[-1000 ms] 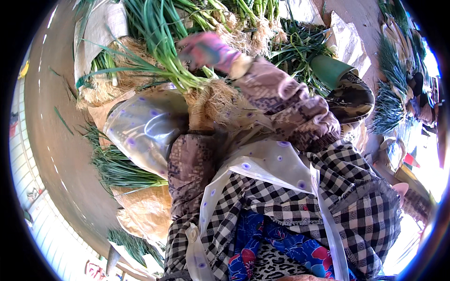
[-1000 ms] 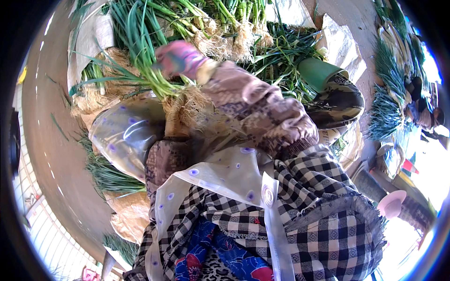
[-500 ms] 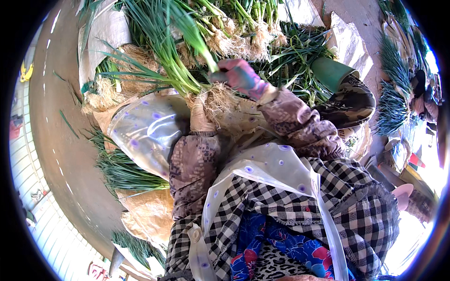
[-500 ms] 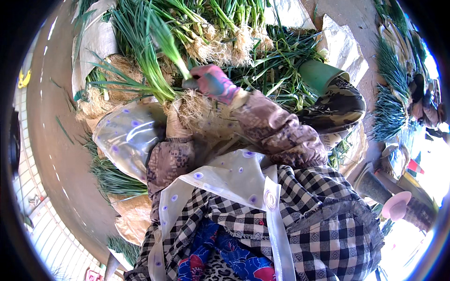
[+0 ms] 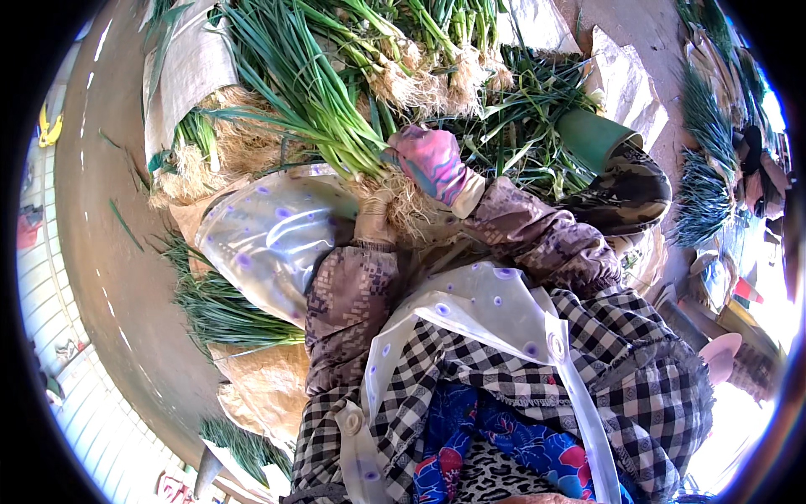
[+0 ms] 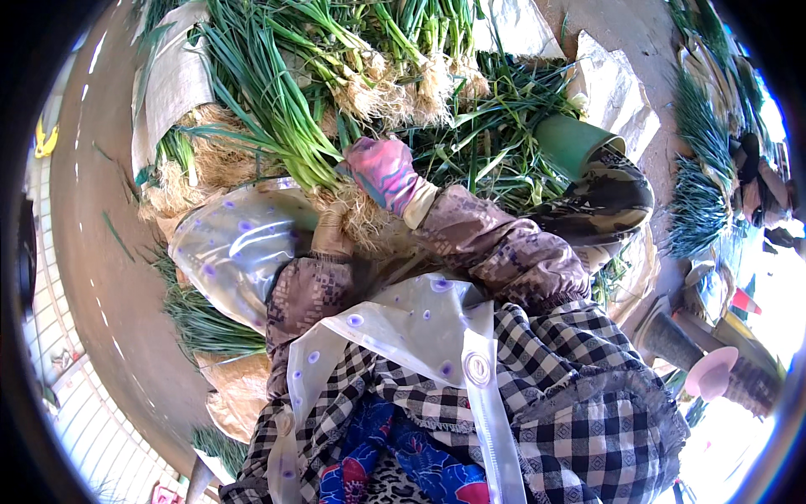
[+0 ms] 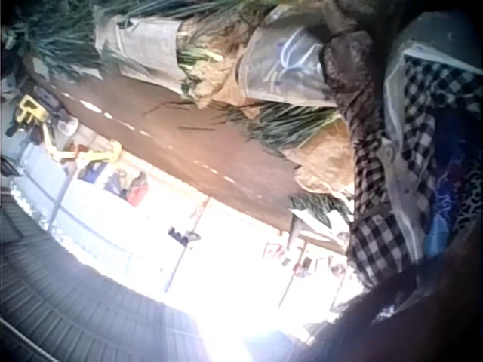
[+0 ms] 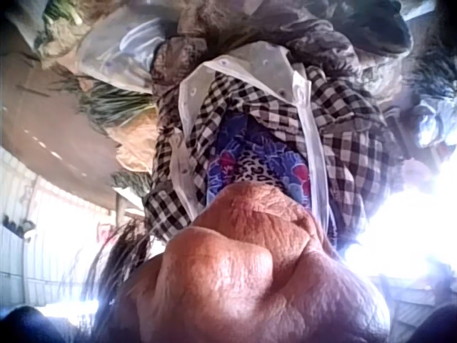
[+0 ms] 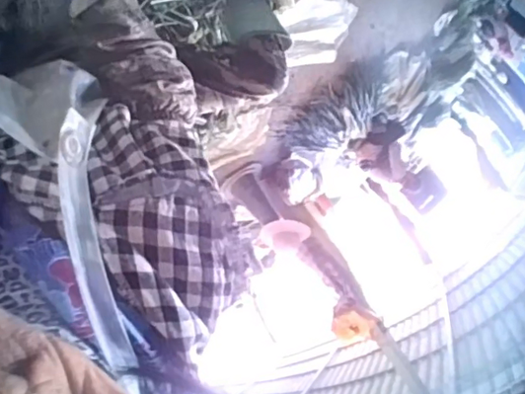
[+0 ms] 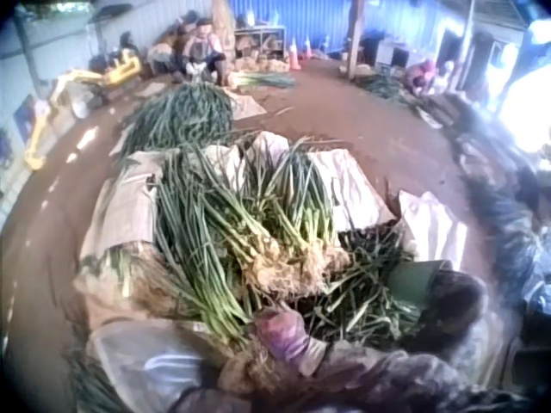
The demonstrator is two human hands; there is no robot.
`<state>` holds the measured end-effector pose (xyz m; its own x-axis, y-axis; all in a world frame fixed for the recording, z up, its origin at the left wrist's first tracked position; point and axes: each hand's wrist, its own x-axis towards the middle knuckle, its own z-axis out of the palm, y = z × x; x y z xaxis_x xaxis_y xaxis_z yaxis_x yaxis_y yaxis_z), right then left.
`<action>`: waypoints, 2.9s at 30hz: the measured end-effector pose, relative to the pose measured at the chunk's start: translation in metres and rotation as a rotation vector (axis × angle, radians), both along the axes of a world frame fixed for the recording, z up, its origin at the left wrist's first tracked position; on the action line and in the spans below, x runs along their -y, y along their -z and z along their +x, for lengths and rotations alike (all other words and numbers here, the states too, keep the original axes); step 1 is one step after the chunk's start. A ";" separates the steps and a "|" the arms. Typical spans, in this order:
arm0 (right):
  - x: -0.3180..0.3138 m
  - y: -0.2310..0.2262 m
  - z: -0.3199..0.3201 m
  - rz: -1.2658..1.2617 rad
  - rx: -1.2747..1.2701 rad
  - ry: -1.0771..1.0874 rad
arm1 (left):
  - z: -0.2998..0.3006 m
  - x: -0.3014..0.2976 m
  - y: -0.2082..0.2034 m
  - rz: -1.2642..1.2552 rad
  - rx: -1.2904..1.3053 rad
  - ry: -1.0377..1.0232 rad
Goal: The person processes bundles of scallions by hand while sitting on the floor. The person picks up individual bundles, uses their hands to strip away dried or damaged outer leaves and debris from the stalks and root ends, and sets the cleaned bundles aside.
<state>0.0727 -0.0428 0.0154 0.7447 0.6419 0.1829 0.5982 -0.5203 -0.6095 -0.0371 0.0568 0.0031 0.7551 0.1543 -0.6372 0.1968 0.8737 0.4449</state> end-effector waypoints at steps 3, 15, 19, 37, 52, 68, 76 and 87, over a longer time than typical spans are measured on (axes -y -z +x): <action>0.000 0.010 -0.002 0.297 -0.268 0.089 | 0.003 -0.002 0.007 -0.066 0.004 -0.045; 0.021 -0.004 0.005 0.647 -0.925 0.082 | 0.008 -0.004 -0.019 -0.269 0.130 -0.039; 0.028 0.018 0.003 0.840 -1.163 0.057 | 0.010 -0.005 -0.014 -0.258 0.253 -0.101; 0.077 -0.049 0.084 0.773 -0.658 0.400 | -0.001 -0.002 0.002 0.529 0.162 0.117; 0.013 -0.079 0.140 0.414 -0.723 0.023 | -0.015 0.009 0.005 0.321 0.097 -0.057; 0.236 -0.042 0.208 0.757 -0.843 0.510 | -0.023 -0.008 -0.030 -0.366 0.230 -0.043; 0.128 0.003 0.127 0.299 -0.935 0.241 | -0.023 -0.013 -0.017 -0.382 0.352 0.031; -0.041 0.001 0.066 0.725 -1.582 -0.183 | -0.025 -0.008 -0.022 -0.390 0.317 0.016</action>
<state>0.1390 -0.0017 0.0144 0.4070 0.8549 -0.3217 -0.7350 0.0974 -0.6710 -0.0621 0.0651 0.0253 0.9210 -0.0623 -0.3845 0.1193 0.9848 0.1261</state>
